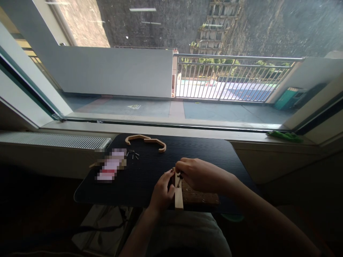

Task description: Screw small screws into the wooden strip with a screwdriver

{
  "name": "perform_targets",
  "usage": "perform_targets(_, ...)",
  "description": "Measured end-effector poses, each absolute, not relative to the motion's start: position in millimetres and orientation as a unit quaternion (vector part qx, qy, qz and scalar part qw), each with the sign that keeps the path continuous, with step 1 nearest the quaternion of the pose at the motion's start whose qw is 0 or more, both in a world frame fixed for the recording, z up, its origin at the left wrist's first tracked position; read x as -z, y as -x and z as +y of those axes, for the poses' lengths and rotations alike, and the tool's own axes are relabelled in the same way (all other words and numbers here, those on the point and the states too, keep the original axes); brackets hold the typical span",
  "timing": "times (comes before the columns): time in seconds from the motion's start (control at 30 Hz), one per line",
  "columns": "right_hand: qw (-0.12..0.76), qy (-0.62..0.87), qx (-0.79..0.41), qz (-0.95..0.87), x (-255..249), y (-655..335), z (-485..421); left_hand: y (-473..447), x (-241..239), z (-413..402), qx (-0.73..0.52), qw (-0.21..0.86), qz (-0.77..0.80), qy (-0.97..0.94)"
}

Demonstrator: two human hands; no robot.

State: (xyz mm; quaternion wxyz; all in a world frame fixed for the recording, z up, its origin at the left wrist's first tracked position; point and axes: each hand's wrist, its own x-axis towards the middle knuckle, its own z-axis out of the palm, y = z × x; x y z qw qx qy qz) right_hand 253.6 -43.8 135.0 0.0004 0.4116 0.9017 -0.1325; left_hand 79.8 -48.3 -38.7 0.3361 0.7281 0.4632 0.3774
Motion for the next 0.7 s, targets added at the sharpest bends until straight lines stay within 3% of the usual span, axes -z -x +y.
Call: perform_targets(0.7,0.048,-0.388,0.147,0.909,-141.6,-250.4,-38.0,-80.0,39.5,-48.0,-0.376,0.332,0.465,-0.73)
